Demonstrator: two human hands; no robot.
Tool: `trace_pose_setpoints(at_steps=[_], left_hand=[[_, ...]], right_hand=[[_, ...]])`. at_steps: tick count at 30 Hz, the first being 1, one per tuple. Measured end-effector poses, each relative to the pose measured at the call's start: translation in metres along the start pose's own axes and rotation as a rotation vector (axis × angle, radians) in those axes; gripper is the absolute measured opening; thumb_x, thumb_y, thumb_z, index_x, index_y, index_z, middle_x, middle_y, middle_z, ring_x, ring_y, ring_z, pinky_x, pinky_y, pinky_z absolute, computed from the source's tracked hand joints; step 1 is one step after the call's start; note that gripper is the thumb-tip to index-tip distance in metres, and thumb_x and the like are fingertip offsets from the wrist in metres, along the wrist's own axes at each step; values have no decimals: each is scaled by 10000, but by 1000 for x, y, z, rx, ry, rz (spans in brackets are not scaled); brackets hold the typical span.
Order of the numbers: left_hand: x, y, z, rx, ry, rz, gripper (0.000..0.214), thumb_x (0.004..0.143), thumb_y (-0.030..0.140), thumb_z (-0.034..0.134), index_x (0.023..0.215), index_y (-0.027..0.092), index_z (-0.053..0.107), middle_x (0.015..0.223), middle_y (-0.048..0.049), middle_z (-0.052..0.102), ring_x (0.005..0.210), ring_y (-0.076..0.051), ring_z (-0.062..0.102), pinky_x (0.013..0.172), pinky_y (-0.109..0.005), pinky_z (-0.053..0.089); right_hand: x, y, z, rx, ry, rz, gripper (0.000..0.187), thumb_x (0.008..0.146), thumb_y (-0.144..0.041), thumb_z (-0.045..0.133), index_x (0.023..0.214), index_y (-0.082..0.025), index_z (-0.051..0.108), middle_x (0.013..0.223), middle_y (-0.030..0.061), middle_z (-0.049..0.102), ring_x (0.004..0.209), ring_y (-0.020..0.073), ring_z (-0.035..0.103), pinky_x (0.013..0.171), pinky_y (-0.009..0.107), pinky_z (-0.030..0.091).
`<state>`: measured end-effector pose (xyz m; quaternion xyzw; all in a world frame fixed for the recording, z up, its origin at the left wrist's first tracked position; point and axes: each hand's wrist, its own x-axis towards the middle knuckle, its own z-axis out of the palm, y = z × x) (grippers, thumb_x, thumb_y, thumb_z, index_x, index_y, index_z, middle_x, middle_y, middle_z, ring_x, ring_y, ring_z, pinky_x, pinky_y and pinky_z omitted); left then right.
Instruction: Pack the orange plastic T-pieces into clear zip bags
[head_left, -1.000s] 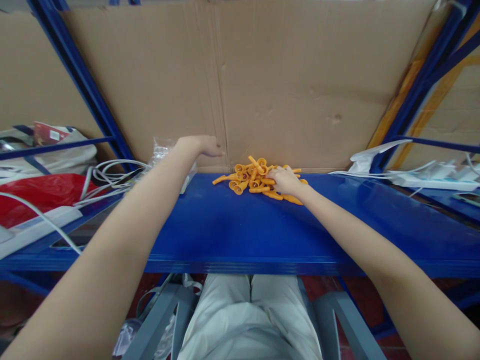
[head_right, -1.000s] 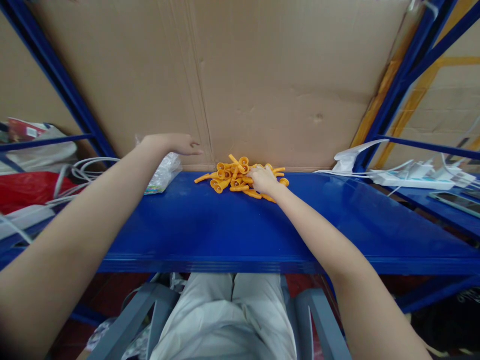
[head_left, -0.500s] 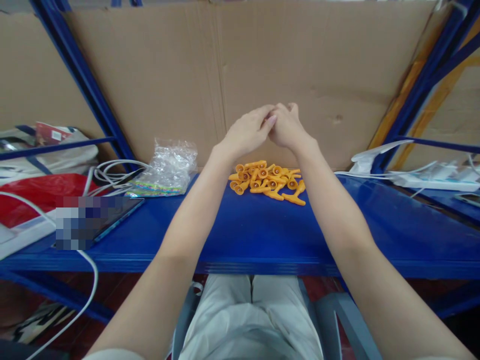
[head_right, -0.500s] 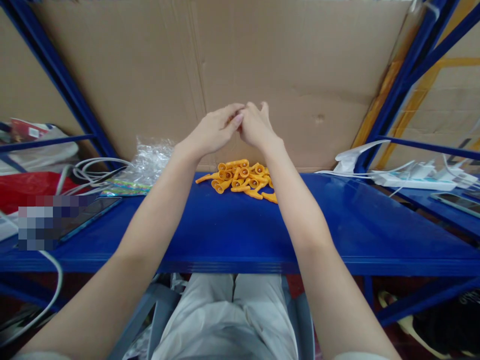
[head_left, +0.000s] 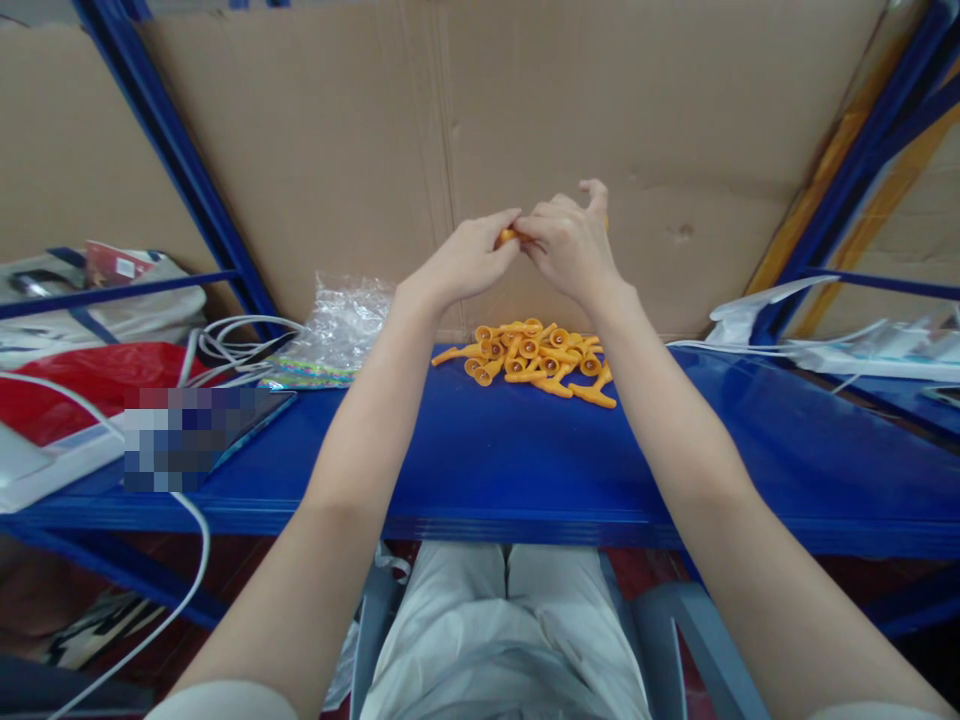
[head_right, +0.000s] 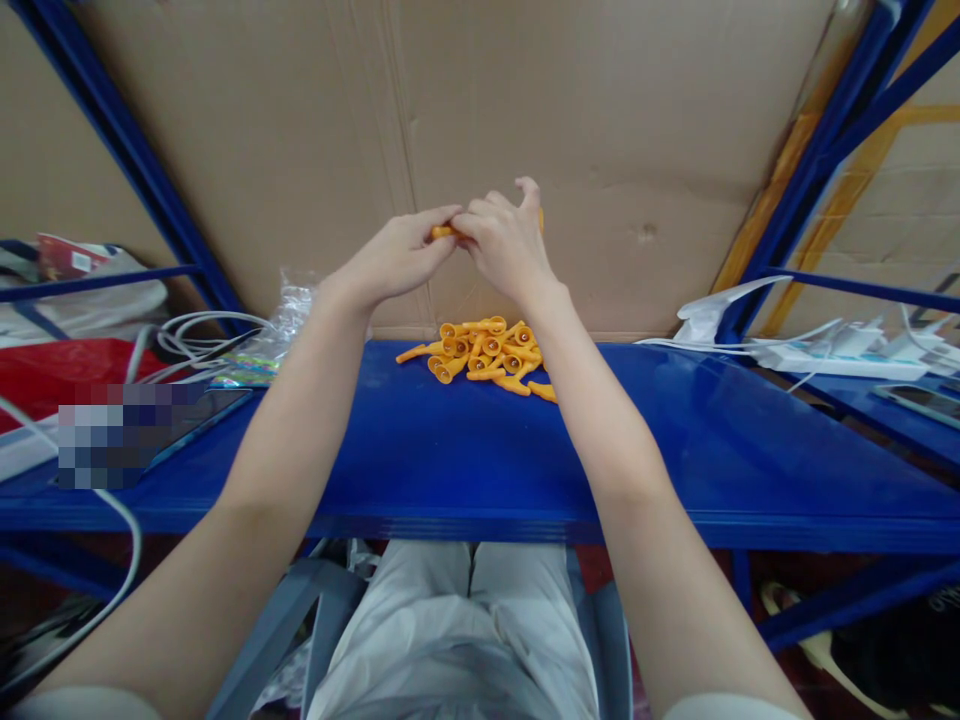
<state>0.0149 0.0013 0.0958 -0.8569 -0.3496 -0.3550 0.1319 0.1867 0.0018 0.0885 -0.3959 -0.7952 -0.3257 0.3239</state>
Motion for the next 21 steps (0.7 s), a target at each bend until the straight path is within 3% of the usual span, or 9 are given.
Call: trace_pose_setpoints(at_steps=[4, 12, 16, 21], left_hand=[[1, -6, 7, 4, -2, 21, 389, 925, 233, 366, 1181, 157, 649, 1061, -80, 714, 1037, -232, 632, 939, -359, 470], [5, -15, 20, 88, 27, 36, 458, 850, 144, 384, 1238, 166, 626, 1300, -83, 631, 1249, -263, 530, 1061, -407, 397], [3, -12, 20, 81, 7, 80, 401, 855, 149, 396, 1168, 169, 646, 1226, -82, 654, 1182, -254, 561, 1034, -401, 412], [1, -12, 19, 107, 37, 30, 323, 883, 211, 424, 1107, 198, 657, 1162, -104, 652, 1125, -274, 571, 985, -412, 433]], right_hand=[[-2, 7, 10, 26, 12, 17, 473, 1019, -441, 269, 1147, -208, 659, 1050, 125, 695, 1115, 306, 566, 1088, 609, 205], [-8, 24, 15, 59, -51, 83, 470, 1004, -491, 313, 1037, -196, 678, 994, 123, 708, 1010, 295, 593, 1046, 601, 240], [-9, 21, 8, 60, -64, 68, 437, 1005, -465, 340, 1058, -186, 673, 1043, 125, 699, 1027, 288, 591, 1040, 562, 260], [-9, 17, 6, 79, -68, 49, 415, 1002, -460, 349, 1071, -197, 661, 1059, 114, 693, 1029, 281, 587, 1020, 524, 287]])
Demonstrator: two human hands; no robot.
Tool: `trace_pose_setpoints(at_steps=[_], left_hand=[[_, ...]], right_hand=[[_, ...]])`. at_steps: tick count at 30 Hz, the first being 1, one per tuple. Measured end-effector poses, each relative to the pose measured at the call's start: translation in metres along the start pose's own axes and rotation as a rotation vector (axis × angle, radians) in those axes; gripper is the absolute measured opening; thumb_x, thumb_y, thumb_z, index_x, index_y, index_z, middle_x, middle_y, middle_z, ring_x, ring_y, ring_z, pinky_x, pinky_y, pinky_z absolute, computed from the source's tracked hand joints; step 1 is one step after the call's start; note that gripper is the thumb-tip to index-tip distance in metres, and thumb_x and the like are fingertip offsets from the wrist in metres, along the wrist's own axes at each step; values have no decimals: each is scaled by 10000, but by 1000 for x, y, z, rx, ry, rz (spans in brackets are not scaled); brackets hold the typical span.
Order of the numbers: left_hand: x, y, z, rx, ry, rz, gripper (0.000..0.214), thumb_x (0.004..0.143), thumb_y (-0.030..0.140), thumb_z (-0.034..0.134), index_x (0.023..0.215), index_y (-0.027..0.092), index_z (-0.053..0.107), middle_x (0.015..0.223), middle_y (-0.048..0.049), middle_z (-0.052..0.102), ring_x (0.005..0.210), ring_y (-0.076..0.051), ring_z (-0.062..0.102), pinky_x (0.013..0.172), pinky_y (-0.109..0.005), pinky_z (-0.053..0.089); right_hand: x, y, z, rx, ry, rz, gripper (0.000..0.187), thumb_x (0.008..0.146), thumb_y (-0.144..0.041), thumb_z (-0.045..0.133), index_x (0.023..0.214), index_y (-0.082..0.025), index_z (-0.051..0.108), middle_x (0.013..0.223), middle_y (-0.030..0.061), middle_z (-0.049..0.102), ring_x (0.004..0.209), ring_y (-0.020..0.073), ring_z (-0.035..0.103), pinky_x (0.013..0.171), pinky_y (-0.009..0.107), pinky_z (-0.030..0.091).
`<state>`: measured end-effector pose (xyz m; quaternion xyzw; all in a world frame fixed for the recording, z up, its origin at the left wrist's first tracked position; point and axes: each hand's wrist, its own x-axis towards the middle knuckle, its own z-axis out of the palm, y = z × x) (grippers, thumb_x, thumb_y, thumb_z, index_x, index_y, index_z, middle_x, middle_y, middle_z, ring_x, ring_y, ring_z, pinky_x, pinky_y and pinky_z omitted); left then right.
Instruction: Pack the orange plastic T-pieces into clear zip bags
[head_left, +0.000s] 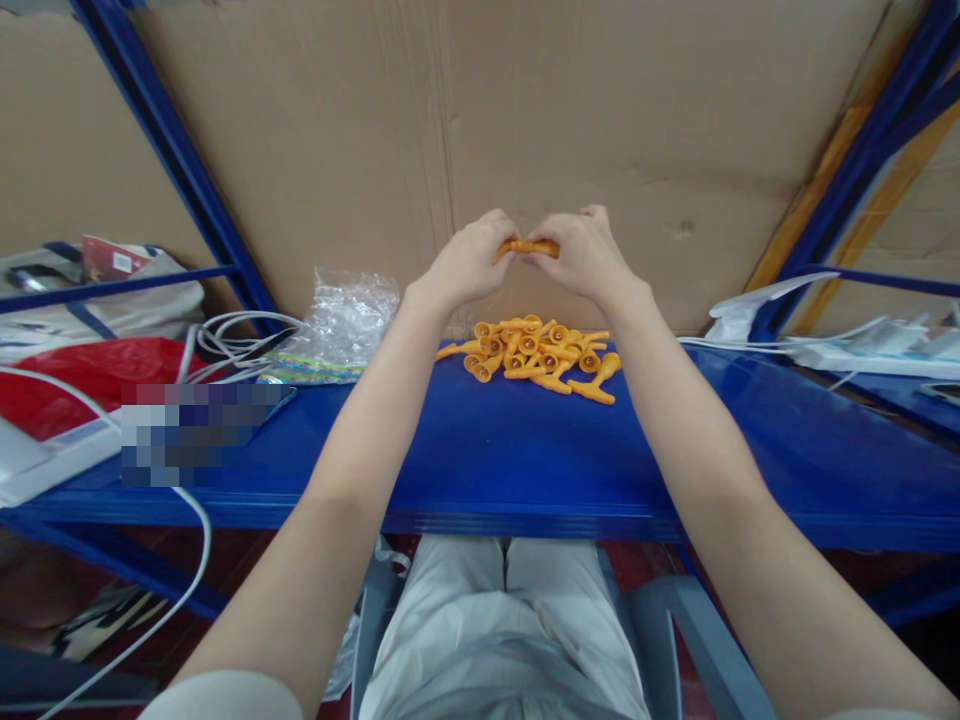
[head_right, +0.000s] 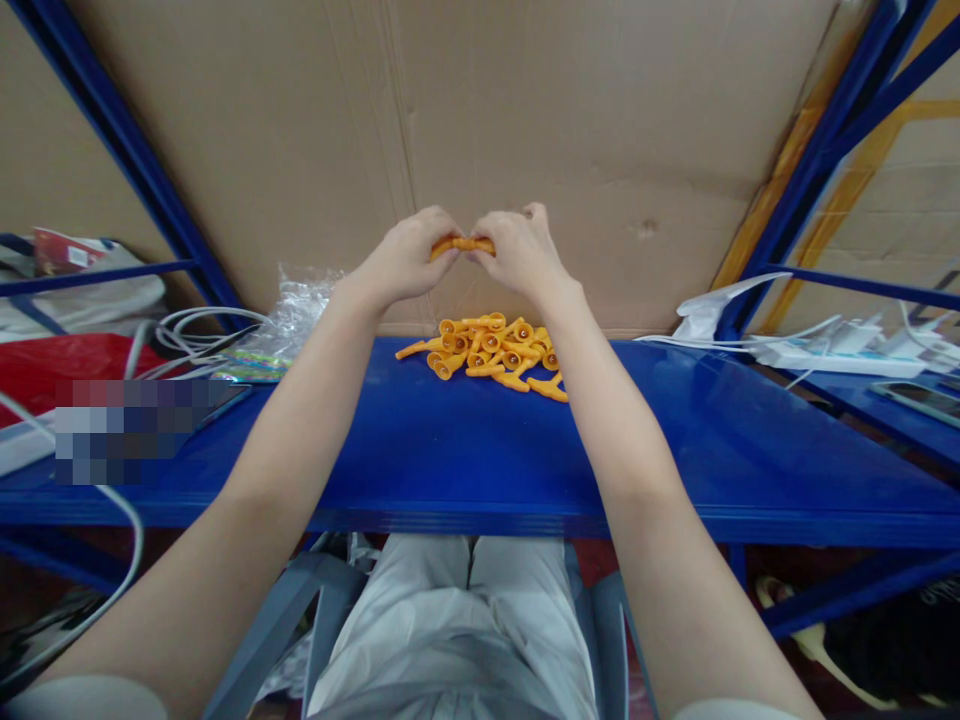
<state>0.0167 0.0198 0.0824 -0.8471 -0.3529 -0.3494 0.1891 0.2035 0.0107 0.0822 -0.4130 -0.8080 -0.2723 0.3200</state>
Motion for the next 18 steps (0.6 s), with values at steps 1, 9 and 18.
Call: trace_pose_setpoints(at_steps=[1, 9, 18], left_hand=[[0, -1, 0, 2, 10, -9, 324, 884, 209, 426, 1115, 208, 653, 1174, -106, 643, 1133, -277, 566, 983, -413, 432], [-1, -10, 4, -1, -2, 18, 297, 931, 295, 435, 1128, 213, 642, 1156, -110, 636, 1137, -287, 561, 975, -421, 427], [-3, -6, -2, 2, 19, -19, 339, 949, 421, 444, 1110, 221, 666, 1140, -97, 644, 1091, -272, 585, 918, -371, 450]], right_hand=[[0, 1, 1, 3, -2, 3, 416, 1002, -462, 346, 1079, -197, 657, 1057, 115, 693, 1030, 282, 585, 1013, 518, 294], [-1, 15, 11, 34, -102, 3, 413, 990, -447, 353, 1191, -182, 597, 1080, 142, 675, 1071, 316, 558, 941, 489, 358], [-4, -2, 3, -12, -66, 10, 350, 983, -359, 359, 1224, -207, 563, 1177, 138, 643, 1137, 321, 536, 976, 500, 317]])
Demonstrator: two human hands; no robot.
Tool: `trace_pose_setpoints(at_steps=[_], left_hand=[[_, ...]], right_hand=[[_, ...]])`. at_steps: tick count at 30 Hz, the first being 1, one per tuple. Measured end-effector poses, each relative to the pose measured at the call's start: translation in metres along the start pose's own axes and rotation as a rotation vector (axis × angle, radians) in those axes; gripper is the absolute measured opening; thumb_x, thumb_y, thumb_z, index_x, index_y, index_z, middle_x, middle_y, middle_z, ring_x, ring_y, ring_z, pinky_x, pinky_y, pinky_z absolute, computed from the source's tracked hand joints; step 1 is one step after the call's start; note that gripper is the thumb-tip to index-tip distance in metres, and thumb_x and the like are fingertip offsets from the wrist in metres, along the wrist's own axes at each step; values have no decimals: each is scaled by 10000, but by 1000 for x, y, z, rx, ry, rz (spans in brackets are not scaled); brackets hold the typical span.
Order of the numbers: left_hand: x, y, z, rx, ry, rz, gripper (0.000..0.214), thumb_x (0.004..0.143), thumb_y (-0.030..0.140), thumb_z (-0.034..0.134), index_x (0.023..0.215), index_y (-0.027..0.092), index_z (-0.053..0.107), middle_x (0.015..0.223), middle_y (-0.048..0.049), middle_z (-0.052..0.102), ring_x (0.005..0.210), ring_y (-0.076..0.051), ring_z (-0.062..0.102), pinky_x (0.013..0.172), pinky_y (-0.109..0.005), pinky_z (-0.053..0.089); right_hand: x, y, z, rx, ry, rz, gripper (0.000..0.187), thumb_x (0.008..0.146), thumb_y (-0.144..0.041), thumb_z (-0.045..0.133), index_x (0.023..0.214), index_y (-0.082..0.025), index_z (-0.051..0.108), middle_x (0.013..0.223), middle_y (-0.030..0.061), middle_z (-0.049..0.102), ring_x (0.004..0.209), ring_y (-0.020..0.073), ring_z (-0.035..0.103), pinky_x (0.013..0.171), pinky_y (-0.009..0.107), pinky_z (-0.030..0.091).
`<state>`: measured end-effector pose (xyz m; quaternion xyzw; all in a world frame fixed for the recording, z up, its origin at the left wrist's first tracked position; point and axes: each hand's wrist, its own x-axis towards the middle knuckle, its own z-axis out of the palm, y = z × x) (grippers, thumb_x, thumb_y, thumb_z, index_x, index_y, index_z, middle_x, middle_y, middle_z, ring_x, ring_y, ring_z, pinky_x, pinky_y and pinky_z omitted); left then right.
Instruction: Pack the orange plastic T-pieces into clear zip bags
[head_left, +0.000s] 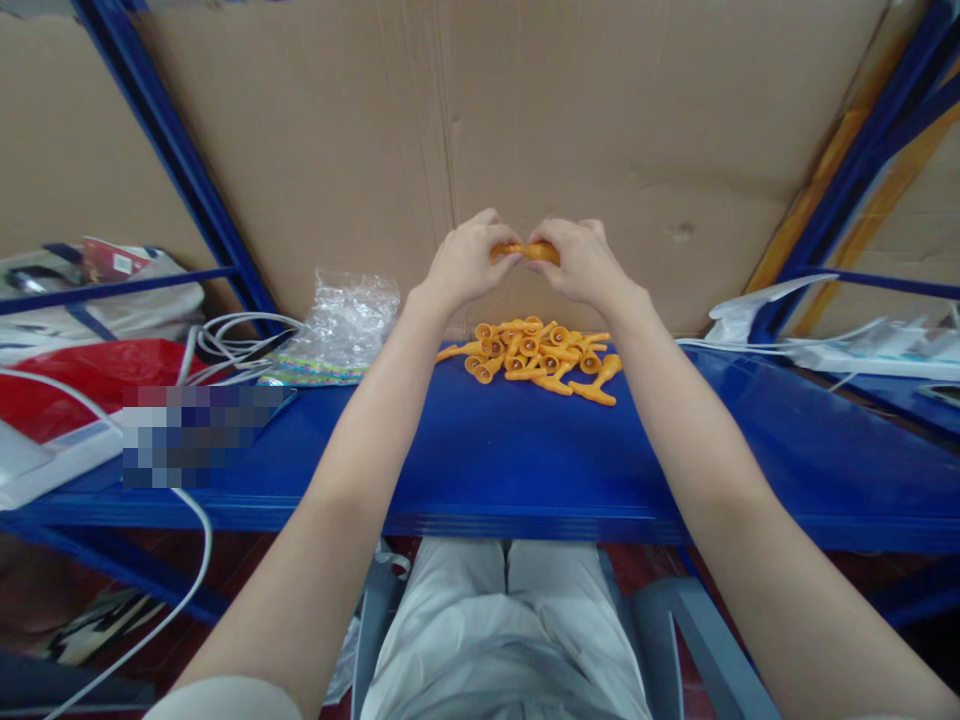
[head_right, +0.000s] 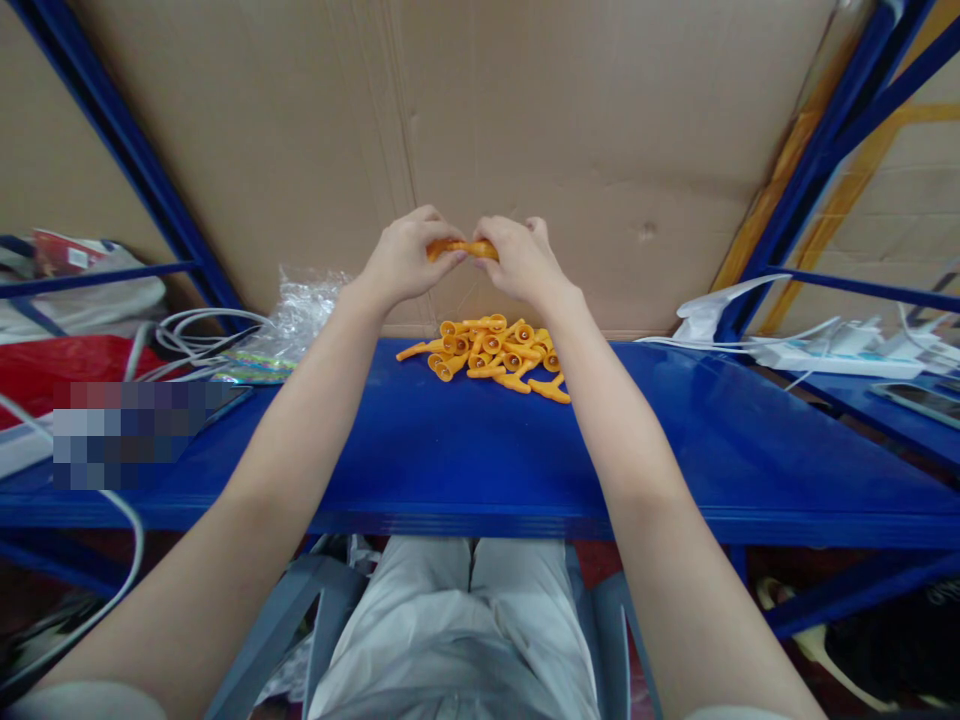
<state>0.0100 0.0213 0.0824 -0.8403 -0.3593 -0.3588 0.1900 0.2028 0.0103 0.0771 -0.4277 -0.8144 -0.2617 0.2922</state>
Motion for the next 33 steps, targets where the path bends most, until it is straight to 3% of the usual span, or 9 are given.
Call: trace_pose_setpoints(at_steps=[9, 19, 26, 33], left_hand=[[5, -10, 2, -18, 17, -25, 374, 930, 512, 486, 1067, 230, 691, 1033, -79, 670, 1024, -260, 593, 892, -371, 468], [1, -18, 16, -21, -74, -25, 345, 887, 478, 542, 1015, 207, 713, 1005, -73, 673, 996, -246, 591, 902, -374, 448], [3, -27, 20, -67, -65, -33, 378, 882, 507, 547, 989, 184, 713, 964, -76, 685, 942, -217, 593, 853, -337, 454], [2, -29, 25, -117, -77, -24, 351, 862, 467, 585, 951, 159, 727, 935, -68, 694, 887, -202, 606, 844, -338, 459]], right_hand=[[0, -5, 1, -46, 43, 8, 355, 993, -374, 347, 1243, -228, 553, 1211, 135, 635, 1169, 327, 521, 1042, 550, 260], [1, 9, 15, 31, -170, 32, 331, 960, -398, 451, 1189, -197, 581, 1113, 139, 670, 1069, 323, 561, 941, 496, 361], [0, 5, 15, 48, -79, 27, 364, 946, -382, 480, 1242, -174, 510, 1140, 153, 662, 1087, 335, 570, 954, 515, 336], [1, 7, 16, 65, -263, 94, 336, 963, -384, 438, 1172, -171, 591, 1140, 150, 673, 1076, 309, 583, 951, 486, 379]])
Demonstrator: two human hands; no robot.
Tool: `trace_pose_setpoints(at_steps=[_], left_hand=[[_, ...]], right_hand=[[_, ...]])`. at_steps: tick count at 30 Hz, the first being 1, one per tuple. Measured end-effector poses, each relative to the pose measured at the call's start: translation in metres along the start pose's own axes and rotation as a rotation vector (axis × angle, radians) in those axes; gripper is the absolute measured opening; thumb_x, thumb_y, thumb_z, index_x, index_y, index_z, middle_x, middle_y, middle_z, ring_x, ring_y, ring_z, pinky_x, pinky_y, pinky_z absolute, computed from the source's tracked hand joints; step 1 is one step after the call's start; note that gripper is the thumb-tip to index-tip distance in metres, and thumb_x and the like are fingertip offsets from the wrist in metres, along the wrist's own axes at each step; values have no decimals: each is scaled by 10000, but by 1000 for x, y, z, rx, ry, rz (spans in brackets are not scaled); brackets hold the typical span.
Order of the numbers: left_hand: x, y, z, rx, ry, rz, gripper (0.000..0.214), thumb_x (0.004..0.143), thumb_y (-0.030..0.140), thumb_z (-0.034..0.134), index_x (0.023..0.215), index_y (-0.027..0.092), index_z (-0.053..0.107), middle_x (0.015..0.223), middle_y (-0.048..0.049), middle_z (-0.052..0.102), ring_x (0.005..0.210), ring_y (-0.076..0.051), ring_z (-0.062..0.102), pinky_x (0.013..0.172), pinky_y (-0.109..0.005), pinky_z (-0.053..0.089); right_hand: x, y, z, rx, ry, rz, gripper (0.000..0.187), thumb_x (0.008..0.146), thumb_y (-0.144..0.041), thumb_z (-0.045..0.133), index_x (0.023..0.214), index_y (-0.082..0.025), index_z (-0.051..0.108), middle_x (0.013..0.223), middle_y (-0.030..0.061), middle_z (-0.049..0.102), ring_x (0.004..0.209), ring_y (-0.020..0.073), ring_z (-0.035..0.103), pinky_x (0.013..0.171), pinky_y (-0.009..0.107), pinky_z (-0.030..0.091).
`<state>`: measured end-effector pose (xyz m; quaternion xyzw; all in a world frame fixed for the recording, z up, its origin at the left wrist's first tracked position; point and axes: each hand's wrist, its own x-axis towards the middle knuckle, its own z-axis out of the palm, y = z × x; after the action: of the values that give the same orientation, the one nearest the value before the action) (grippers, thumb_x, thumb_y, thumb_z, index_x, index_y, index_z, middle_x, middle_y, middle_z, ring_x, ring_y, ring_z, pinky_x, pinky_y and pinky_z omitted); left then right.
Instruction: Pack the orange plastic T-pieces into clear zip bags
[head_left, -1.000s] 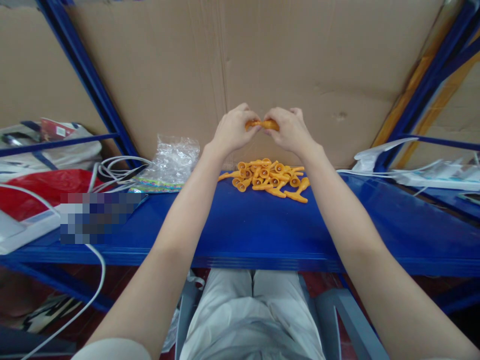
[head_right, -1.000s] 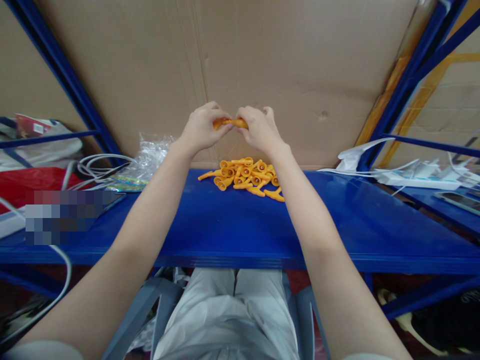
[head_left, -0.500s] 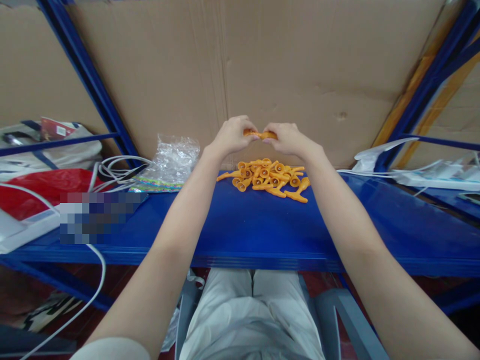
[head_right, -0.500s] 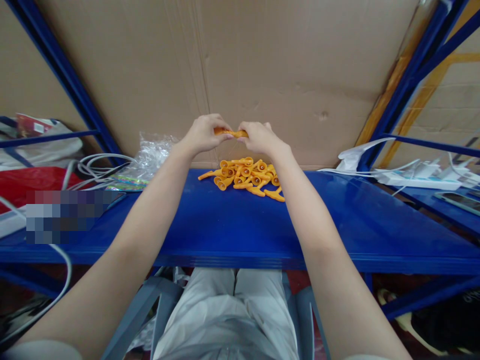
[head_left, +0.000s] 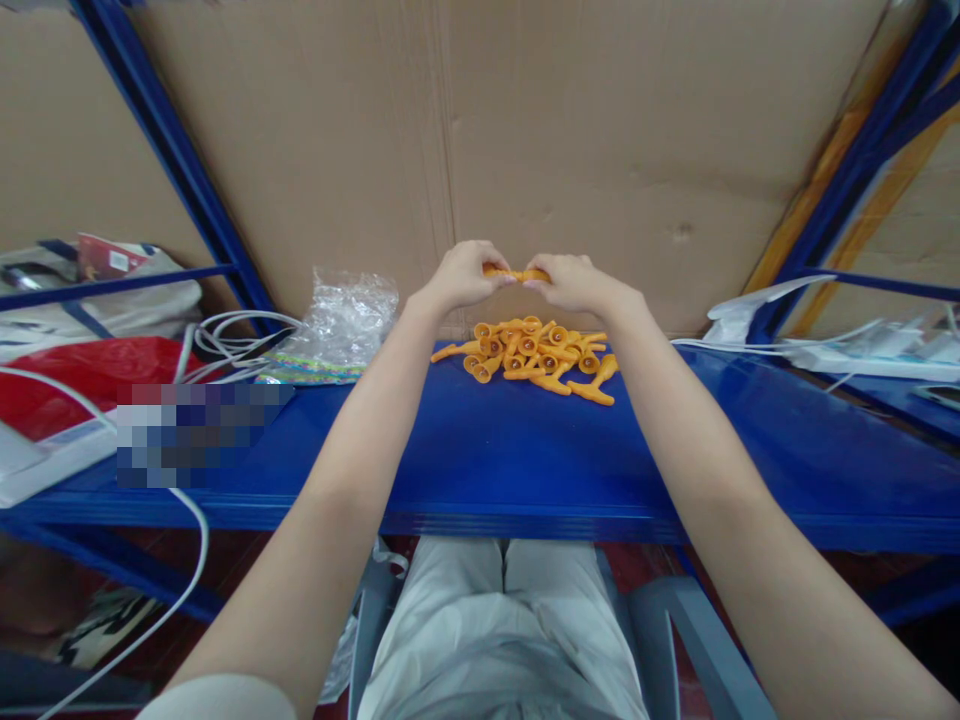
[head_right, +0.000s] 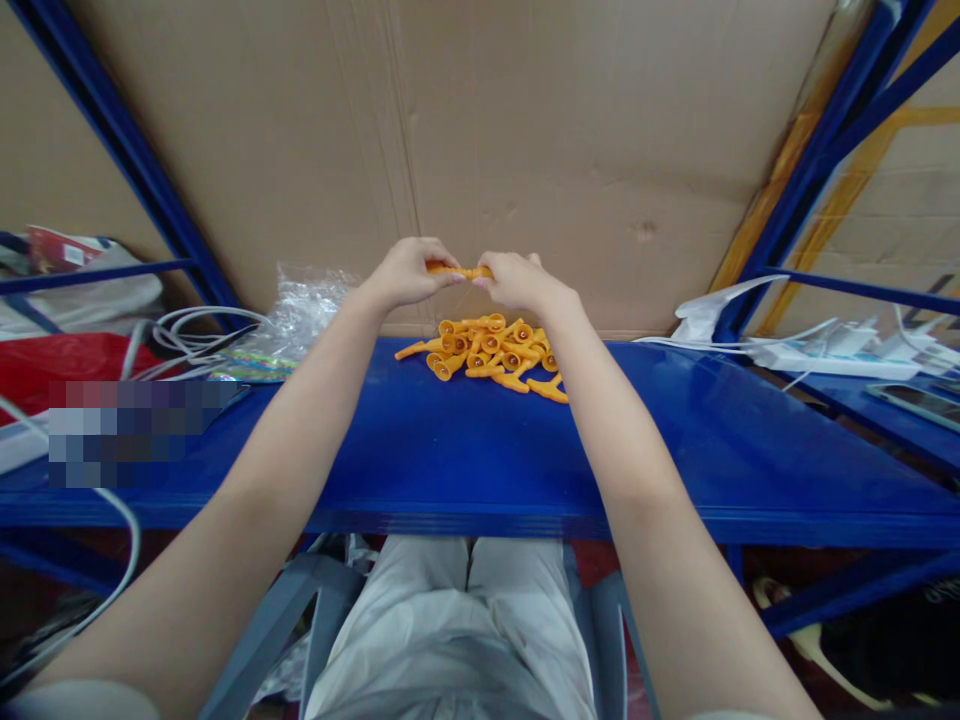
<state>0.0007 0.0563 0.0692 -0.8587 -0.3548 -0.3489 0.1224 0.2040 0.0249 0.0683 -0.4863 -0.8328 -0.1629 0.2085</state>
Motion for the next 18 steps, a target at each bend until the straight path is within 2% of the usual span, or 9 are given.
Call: trace_pose_setpoints(at_steps=[5, 11, 18], left_hand=[[0, -1, 1, -15, -11, -8, 354, 852, 467, 603, 960, 157, 735, 937, -69, 706, 891, -197, 612, 841, -326, 457], [1, 2, -5, -61, -12, -38, 424, 857, 516, 594, 957, 122, 716, 902, -74, 700, 836, -178, 608, 807, -307, 462], [0, 0, -8, -70, -31, -40, 408, 857, 497, 591, 991, 127, 701, 923, -68, 683, 871, -178, 601, 846, -321, 465]], right_hand=[[-1, 0, -2, -13, 54, -32, 299, 940, -389, 503, 1135, -183, 595, 1090, 132, 674, 1063, 312, 579, 949, 490, 376], [-4, -2, -4, 1, 148, -56, 346, 925, -365, 527, 1213, -173, 511, 1108, 137, 660, 1063, 317, 581, 947, 504, 363], [0, 4, 1, -7, 63, -21, 369, 925, -393, 509, 1211, -164, 544, 1124, 153, 658, 1081, 333, 572, 927, 495, 391]])
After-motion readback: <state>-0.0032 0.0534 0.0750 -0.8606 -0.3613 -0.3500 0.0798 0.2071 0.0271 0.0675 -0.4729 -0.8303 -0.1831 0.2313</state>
